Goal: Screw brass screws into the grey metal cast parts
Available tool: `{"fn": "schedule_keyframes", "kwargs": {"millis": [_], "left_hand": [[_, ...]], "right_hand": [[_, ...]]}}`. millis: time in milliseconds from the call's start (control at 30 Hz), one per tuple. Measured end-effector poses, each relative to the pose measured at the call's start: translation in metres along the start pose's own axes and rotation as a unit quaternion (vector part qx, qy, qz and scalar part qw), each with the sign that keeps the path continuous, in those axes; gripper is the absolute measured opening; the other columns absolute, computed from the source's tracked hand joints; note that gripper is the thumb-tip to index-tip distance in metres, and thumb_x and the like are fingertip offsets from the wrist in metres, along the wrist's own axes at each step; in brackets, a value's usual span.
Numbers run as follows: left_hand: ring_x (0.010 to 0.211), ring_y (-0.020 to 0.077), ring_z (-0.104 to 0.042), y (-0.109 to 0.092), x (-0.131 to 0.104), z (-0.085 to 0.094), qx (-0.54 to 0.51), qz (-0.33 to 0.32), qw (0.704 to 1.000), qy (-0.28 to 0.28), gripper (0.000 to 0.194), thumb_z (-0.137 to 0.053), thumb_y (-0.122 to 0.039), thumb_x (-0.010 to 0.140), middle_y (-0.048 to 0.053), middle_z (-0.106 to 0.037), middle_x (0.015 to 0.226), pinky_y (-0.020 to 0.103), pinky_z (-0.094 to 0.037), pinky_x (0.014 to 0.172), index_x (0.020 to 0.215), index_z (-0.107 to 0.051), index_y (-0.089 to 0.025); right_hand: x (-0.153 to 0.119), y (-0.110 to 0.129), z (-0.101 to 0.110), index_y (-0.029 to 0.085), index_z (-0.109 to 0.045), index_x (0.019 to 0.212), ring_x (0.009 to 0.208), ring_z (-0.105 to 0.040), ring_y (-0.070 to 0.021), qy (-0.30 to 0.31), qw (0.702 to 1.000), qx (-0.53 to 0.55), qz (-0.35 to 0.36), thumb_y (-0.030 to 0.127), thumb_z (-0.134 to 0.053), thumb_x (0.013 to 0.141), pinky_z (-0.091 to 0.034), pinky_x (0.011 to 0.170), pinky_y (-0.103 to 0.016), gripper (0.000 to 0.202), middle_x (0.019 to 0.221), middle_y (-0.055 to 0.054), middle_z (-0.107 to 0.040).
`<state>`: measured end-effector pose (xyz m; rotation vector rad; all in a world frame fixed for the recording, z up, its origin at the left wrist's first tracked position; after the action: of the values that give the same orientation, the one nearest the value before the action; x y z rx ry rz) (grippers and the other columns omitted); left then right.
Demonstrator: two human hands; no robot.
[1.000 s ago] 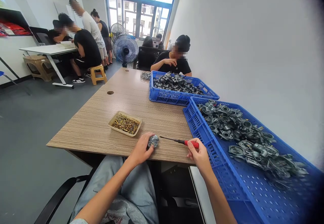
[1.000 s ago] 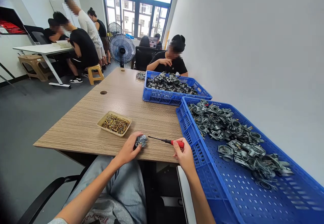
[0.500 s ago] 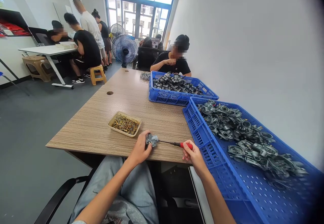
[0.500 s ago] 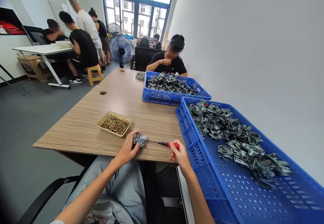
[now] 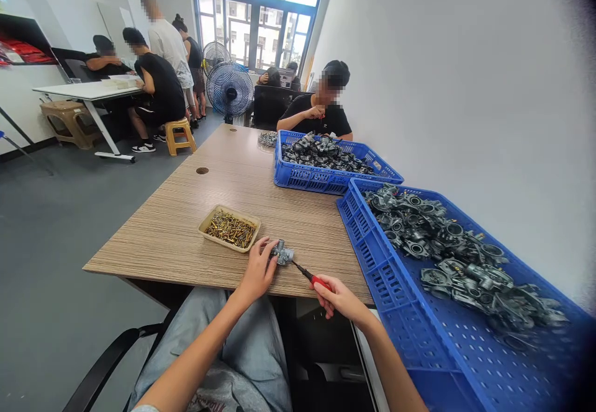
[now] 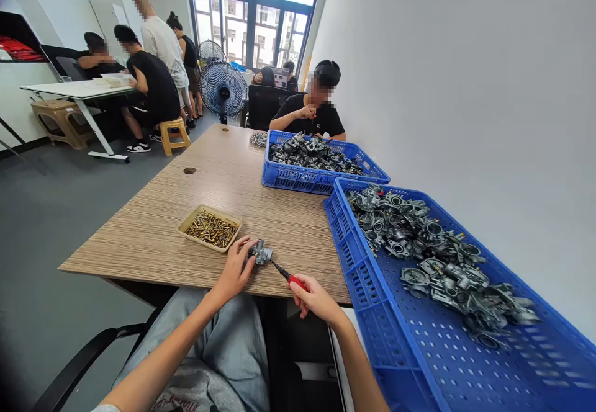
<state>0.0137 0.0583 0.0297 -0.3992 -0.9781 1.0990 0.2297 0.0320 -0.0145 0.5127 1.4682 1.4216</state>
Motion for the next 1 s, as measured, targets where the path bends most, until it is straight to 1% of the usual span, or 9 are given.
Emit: {"fn": "schedule_keyframes", "kwargs": {"millis": [100, 233, 367, 467, 567, 700, 767, 900, 1000], "left_hand": [[0.138, 0.0269, -0.043, -0.001, 0.000, -0.004, 0.009, -0.004, 1.000, 0.024, 0.043, -0.039, -0.025, 0.104, 0.013, -0.040, 0.150, 0.051, -0.036, 0.119, 0.146, -0.050, -0.028], [0.141, 0.0265, -0.039, -0.004, -0.001, -0.008, 0.005, -0.016, 0.999, 0.049, 0.044, -0.036, -0.026, 0.105, 0.010, -0.038, 0.153, 0.050, -0.035, 0.120, 0.147, -0.048, -0.031], [0.142, 0.0254, -0.039, -0.003, -0.002, -0.007, -0.011, -0.019, 0.999, 0.037, 0.046, -0.034, -0.025, 0.106, 0.012, -0.040, 0.153, 0.049, -0.034, 0.121, 0.151, -0.040, -0.027], [0.144, 0.0252, -0.038, -0.002, -0.002, -0.006, -0.028, -0.024, 0.999, 0.023, 0.047, -0.033, -0.023, 0.105, 0.013, -0.040, 0.153, 0.051, -0.032, 0.123, 0.152, -0.034, -0.024], [0.144, 0.0251, -0.038, 0.000, -0.002, -0.006, -0.050, -0.023, 0.998, 0.016, 0.048, -0.034, -0.021, 0.104, 0.014, -0.042, 0.152, 0.052, -0.032, 0.123, 0.152, -0.033, -0.022], [0.141, 0.0259, -0.044, 0.002, -0.001, -0.006, -0.088, -0.013, 0.996, 0.009, 0.047, -0.035, -0.018, 0.103, 0.015, -0.045, 0.147, 0.052, -0.039, 0.120, 0.149, -0.036, -0.022], [0.140, 0.0258, -0.045, 0.002, -0.001, -0.005, -0.099, -0.007, 0.995, 0.007, 0.047, -0.035, -0.016, 0.102, 0.015, -0.045, 0.147, 0.052, -0.039, 0.120, 0.148, -0.037, -0.022], [0.139, 0.0251, -0.045, 0.002, -0.001, -0.005, -0.107, 0.000, 0.994, 0.009, 0.047, -0.035, -0.011, 0.099, 0.014, -0.045, 0.145, 0.050, -0.041, 0.119, 0.144, -0.041, -0.021], [0.136, 0.0244, -0.048, 0.003, -0.001, -0.005, -0.110, 0.000, 0.994, 0.013, 0.048, -0.035, -0.008, 0.097, 0.014, -0.048, 0.142, 0.048, -0.044, 0.116, 0.143, -0.042, -0.021]], "right_hand": [[0.004, 0.002, -0.013, 0.020, -0.053, 0.092, 0.039, -0.044, -0.0065, 0.007, 1.000, 0.013, 0.012, 0.070, -0.061, 0.085, -0.047, 0.042, -0.023, 0.051, 0.061, 0.009, -0.052], [0.011, 0.002, -0.030, 0.022, -0.052, 0.091, 0.036, -0.040, -0.0055, -0.012, 0.997, 0.072, 0.013, 0.072, -0.060, 0.085, -0.048, 0.040, -0.023, 0.051, 0.061, 0.010, -0.049], [0.017, -0.002, -0.044, 0.021, -0.054, 0.092, 0.036, -0.038, -0.0038, -0.029, 0.987, 0.161, 0.009, 0.070, -0.063, 0.085, -0.049, 0.039, -0.022, 0.050, 0.063, 0.010, -0.047], [0.019, -0.003, -0.050, 0.020, -0.055, 0.092, 0.037, -0.036, -0.0029, -0.040, 0.977, 0.207, 0.025, 0.068, -0.066, 0.085, -0.047, 0.038, -0.020, 0.049, 0.063, 0.010, -0.046], [0.021, -0.004, -0.052, 0.020, -0.056, 0.092, 0.039, -0.033, -0.0025, -0.062, 0.969, 0.235, 0.042, 0.065, -0.068, 0.085, -0.046, 0.038, -0.019, 0.048, 0.062, 0.010, -0.045], [0.025, -0.004, -0.052, 0.020, -0.057, 0.090, 0.039, -0.031, -0.0024, -0.093, 0.958, 0.264, 0.061, 0.066, -0.070, 0.084, -0.043, 0.037, -0.018, 0.049, 0.061, 0.010, -0.044], [0.026, -0.003, -0.050, 0.020, -0.057, 0.090, 0.039, -0.030, -0.0024, -0.111, 0.953, 0.276, 0.067, 0.067, -0.071, 0.082, -0.042, 0.037, -0.018, 0.050, 0.060, 0.010, -0.044], [0.022, 0.007, -0.044, 0.020, -0.059, 0.090, 0.041, -0.032, -0.0029, -0.141, 0.943, 0.291, 0.078, 0.066, -0.074, 0.080, -0.042, 0.039, -0.018, 0.049, 0.061, 0.010, -0.045], [0.014, 0.019, -0.034, 0.020, -0.060, 0.089, 0.042, -0.033, -0.0032, -0.164, 0.937, 0.296, 0.088, 0.063, -0.075, 0.081, -0.040, 0.041, -0.018, 0.046, 0.061, 0.009, -0.044]]}}
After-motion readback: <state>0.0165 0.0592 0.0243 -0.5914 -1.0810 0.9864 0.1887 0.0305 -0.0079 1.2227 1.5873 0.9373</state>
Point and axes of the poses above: each hand's wrist, its own x-axis towards the middle knuckle, its own z-axis out of the back of the hand, y = z × x, the point moved 9 cm from there along x, towards the middle knuckle
